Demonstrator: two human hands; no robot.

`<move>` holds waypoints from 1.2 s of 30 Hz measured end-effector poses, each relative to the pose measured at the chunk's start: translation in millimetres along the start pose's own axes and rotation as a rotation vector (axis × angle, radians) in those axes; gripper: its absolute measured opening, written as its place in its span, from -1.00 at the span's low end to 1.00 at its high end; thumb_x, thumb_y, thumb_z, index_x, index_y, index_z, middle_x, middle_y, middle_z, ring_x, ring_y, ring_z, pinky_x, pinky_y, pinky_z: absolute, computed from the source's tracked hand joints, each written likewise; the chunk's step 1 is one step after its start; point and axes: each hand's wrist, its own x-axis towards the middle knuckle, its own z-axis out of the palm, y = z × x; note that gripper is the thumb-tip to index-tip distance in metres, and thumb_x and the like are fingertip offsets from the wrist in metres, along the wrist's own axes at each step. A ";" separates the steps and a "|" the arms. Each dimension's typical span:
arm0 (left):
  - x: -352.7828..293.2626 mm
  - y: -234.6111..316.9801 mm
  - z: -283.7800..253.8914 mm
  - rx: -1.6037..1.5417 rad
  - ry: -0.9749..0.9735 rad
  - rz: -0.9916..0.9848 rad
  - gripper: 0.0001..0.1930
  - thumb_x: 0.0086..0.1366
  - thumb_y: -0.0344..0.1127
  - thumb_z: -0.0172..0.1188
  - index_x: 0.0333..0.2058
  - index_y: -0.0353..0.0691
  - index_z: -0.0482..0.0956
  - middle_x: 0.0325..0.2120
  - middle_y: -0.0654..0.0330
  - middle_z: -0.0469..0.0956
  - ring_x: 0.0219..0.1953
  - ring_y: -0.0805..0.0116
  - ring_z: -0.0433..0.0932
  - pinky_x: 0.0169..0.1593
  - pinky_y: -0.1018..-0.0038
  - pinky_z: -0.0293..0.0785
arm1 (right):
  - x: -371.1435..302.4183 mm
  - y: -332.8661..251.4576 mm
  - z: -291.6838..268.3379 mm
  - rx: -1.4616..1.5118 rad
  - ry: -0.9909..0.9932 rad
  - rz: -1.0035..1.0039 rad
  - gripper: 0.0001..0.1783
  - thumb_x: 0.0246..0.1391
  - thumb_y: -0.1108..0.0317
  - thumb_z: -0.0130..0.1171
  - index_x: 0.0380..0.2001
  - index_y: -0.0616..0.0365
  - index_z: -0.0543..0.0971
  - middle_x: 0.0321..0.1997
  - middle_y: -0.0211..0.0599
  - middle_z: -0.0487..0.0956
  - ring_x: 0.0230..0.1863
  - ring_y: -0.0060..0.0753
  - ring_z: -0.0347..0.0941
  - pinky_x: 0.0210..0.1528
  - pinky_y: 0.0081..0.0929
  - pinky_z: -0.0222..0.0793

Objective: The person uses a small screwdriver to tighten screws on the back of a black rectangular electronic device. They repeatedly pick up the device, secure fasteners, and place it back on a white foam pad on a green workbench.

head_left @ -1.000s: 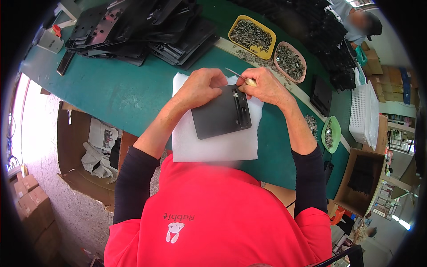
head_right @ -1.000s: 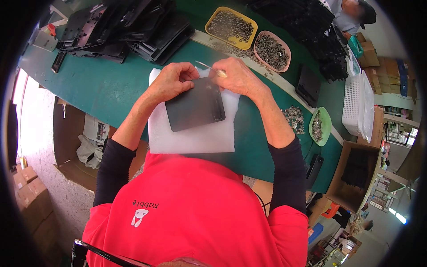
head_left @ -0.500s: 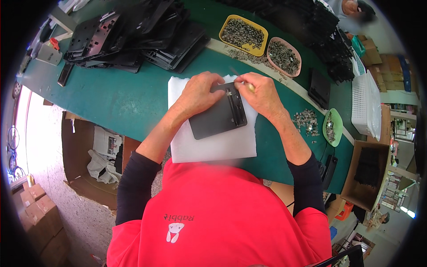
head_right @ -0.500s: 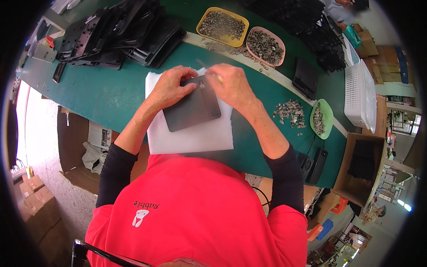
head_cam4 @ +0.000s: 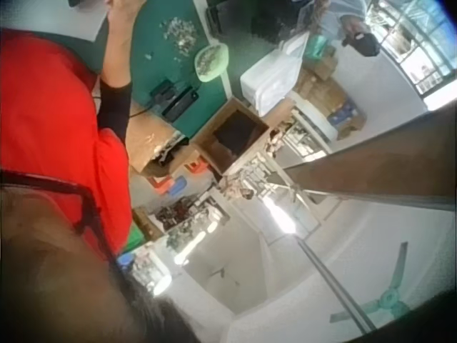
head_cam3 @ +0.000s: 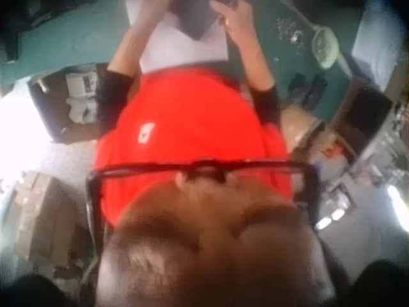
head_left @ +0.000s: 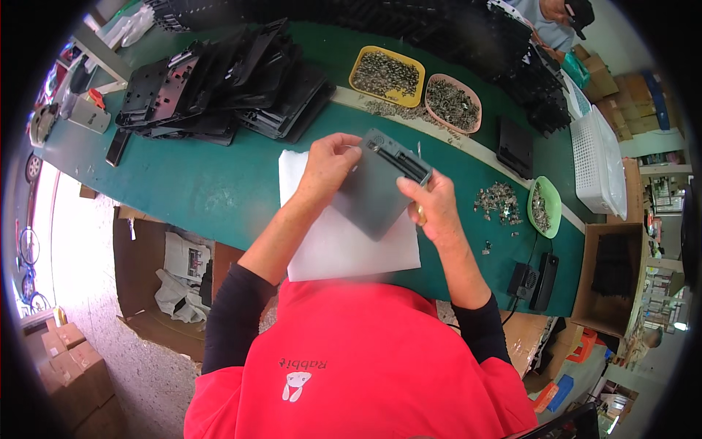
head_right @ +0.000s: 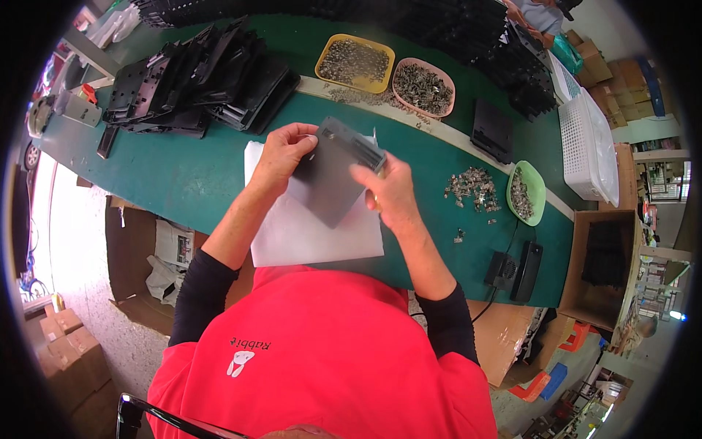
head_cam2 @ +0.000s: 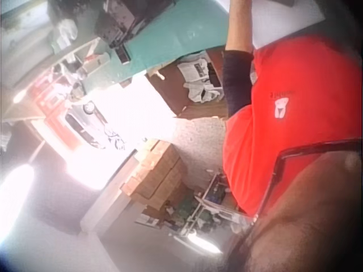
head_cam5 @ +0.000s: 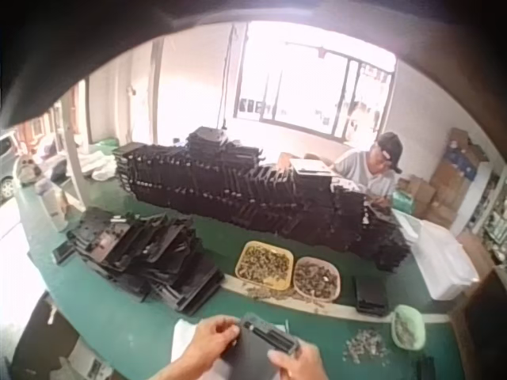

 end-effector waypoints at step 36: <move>-40.9 18.6 8.0 -1.291 -0.182 -0.183 -0.26 0.48 0.15 -0.20 0.25 -0.53 0.18 0.30 -0.34 0.12 0.38 -0.19 0.12 0.41 0.03 0.11 | -7.7 -26.6 -25.6 -1.025 0.040 -0.203 -0.24 -0.08 -0.21 0.37 -0.17 0.39 0.58 -0.48 0.05 0.63 -0.43 -0.09 0.60 -0.34 -0.25 0.48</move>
